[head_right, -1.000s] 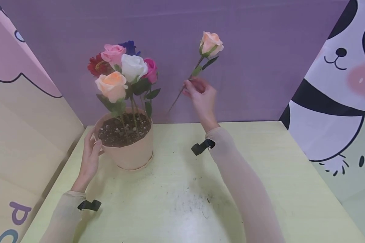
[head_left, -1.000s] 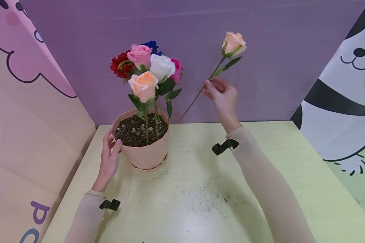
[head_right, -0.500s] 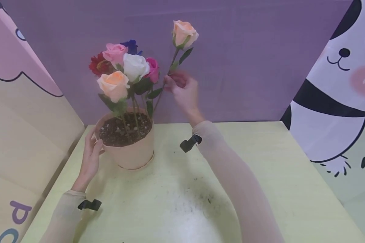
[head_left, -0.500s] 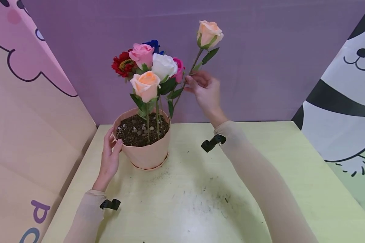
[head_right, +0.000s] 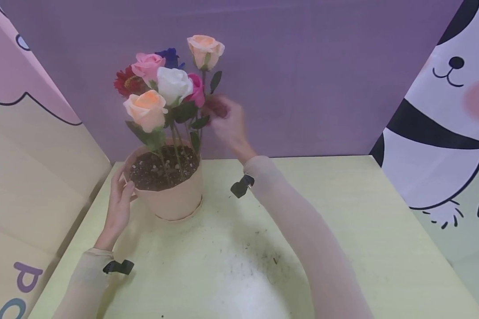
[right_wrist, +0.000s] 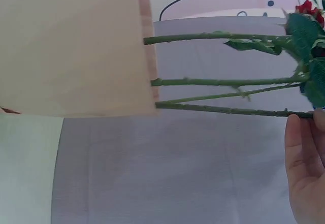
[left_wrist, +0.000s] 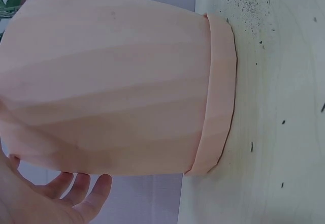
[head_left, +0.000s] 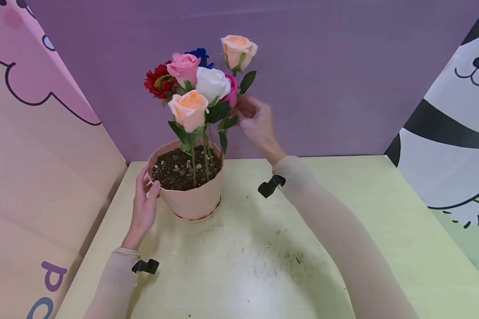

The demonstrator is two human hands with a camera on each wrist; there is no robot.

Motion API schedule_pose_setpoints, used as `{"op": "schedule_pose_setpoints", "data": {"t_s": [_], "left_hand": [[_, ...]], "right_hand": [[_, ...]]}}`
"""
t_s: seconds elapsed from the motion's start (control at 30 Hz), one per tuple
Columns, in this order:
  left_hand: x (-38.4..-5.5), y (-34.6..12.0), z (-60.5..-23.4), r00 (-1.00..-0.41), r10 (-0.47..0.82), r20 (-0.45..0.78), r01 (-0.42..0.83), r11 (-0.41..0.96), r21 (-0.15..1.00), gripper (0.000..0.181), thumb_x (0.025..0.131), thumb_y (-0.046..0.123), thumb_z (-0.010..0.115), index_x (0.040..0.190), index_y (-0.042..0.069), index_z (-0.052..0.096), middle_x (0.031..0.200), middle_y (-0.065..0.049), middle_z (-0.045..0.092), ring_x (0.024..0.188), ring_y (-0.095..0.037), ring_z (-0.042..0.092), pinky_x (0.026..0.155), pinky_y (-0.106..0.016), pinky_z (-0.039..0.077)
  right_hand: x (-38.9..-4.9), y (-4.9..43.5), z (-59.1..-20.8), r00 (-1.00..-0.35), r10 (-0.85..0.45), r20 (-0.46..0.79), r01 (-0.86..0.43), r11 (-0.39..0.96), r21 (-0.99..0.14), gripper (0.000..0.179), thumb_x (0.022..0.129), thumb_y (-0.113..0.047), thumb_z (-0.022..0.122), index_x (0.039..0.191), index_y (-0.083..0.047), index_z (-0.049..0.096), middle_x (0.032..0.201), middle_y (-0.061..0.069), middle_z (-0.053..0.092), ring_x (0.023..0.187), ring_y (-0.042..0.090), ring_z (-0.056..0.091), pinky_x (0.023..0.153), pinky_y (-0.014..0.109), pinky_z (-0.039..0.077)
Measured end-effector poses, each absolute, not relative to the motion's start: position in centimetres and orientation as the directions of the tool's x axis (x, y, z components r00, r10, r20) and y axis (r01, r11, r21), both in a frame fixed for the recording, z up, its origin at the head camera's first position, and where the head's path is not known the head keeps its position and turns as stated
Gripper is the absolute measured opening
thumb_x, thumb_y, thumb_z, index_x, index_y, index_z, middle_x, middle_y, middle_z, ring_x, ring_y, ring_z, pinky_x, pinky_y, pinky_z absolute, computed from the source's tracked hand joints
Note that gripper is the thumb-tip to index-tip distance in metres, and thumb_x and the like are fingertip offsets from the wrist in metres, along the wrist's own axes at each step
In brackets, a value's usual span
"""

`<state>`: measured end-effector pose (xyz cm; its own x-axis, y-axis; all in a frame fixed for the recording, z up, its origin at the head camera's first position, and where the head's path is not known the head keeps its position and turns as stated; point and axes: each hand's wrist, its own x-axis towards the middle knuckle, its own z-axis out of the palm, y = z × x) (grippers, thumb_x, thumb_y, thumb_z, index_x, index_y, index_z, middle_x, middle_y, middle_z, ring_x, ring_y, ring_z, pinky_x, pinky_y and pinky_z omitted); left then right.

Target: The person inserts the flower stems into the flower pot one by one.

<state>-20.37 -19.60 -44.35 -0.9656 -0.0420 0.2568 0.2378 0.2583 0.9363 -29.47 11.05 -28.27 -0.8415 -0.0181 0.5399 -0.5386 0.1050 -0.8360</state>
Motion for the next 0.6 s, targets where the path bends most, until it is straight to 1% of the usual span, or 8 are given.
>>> {"op": "schedule_pose_setpoints", "data": {"t_s": [0.07,0.13,0.2,0.3,0.4,0.47,0.53,0.6], "left_hand": [[-20.3,-19.5,-44.2,-0.965,-0.045,0.259,0.239,0.259,0.936,0.062,0.116,0.030,0.041,0.172,0.028,0.015,0.173,-0.013,0.027,0.148,-0.034,0.039,0.115,-0.041,0.042],[-20.2,-19.5,-44.2,-0.966,-0.046,0.256,0.236,0.260,0.936,0.062,0.116,0.030,0.041,0.172,0.027,0.015,0.174,-0.013,0.027,0.148,-0.035,0.039,0.113,-0.039,0.042],[-20.2,-19.5,-44.3,-0.967,-0.047,0.250,0.230,0.261,0.938,0.062,0.116,0.029,0.041,0.172,0.026,0.015,0.174,-0.013,0.027,0.148,-0.035,0.039,0.113,-0.038,0.042],[-20.1,-19.5,-44.3,-0.969,-0.046,0.244,0.224,0.263,0.939,0.062,0.116,0.029,0.041,0.172,0.026,0.014,0.174,-0.015,0.027,0.149,-0.036,0.039,0.115,-0.045,0.042],[-20.2,-19.5,-44.2,-0.968,-0.047,0.245,0.225,0.261,0.939,0.062,0.116,0.030,0.041,0.172,0.026,0.014,0.174,-0.015,0.027,0.150,-0.036,0.038,0.118,-0.054,0.041],[-20.3,-19.5,-44.2,-0.968,-0.048,0.248,0.228,0.259,0.939,0.062,0.116,0.030,0.040,0.172,0.027,0.014,0.173,-0.015,0.027,0.150,-0.036,0.038,0.119,-0.057,0.040],[-20.2,-19.5,-44.1,-0.967,-0.048,0.249,0.229,0.255,0.940,0.062,0.116,0.030,0.041,0.172,0.027,0.015,0.173,-0.016,0.028,0.150,-0.036,0.039,0.119,-0.057,0.040],[-20.2,-19.5,-44.1,-0.969,-0.045,0.244,0.225,0.254,0.941,0.062,0.116,0.031,0.041,0.172,0.027,0.014,0.173,-0.016,0.027,0.150,-0.036,0.039,0.119,-0.057,0.040]], "right_hand": [[-29.6,11.0,-28.5,-0.847,-0.046,0.530,-0.532,0.116,-0.839,0.024,0.097,0.009,0.057,0.115,0.010,0.072,0.105,0.028,0.076,0.077,0.005,0.073,0.072,0.026,0.064],[-29.8,11.1,-29.0,-0.857,-0.077,0.509,-0.515,0.145,-0.845,0.027,0.096,0.009,0.055,0.116,0.009,0.073,0.105,0.027,0.077,0.077,0.005,0.074,0.073,0.028,0.064],[-29.9,11.1,-29.5,-0.866,-0.112,0.487,-0.500,0.168,-0.850,0.031,0.094,0.009,0.054,0.118,0.008,0.073,0.107,0.026,0.077,0.080,0.009,0.076,0.075,0.030,0.065],[-30.0,11.1,-30.2,-0.874,-0.139,0.466,-0.485,0.196,-0.852,0.033,0.094,0.008,0.053,0.120,0.007,0.073,0.109,0.025,0.077,0.085,0.017,0.077,0.079,0.035,0.066],[-30.3,10.9,-30.8,-0.875,-0.152,0.460,-0.484,0.217,-0.848,0.032,0.094,0.008,0.052,0.118,0.006,0.073,0.109,0.024,0.078,0.089,0.021,0.077,0.081,0.034,0.065],[-30.5,10.7,-31.2,-0.861,-0.167,0.481,-0.508,0.232,-0.829,0.030,0.095,0.006,0.053,0.116,0.005,0.074,0.109,0.022,0.079,0.088,0.023,0.077,0.078,0.030,0.063],[-30.6,10.6,-31.7,-0.834,-0.184,0.520,-0.551,0.248,-0.797,0.028,0.096,0.004,0.054,0.115,0.004,0.075,0.108,0.021,0.080,0.087,0.025,0.077,0.075,0.025,0.060],[-30.5,10.6,-32.2,-0.807,-0.185,0.561,-0.591,0.251,-0.767,0.027,0.098,0.002,0.055,0.115,0.004,0.075,0.107,0.022,0.080,0.088,0.029,0.078,0.074,0.025,0.058]]}}
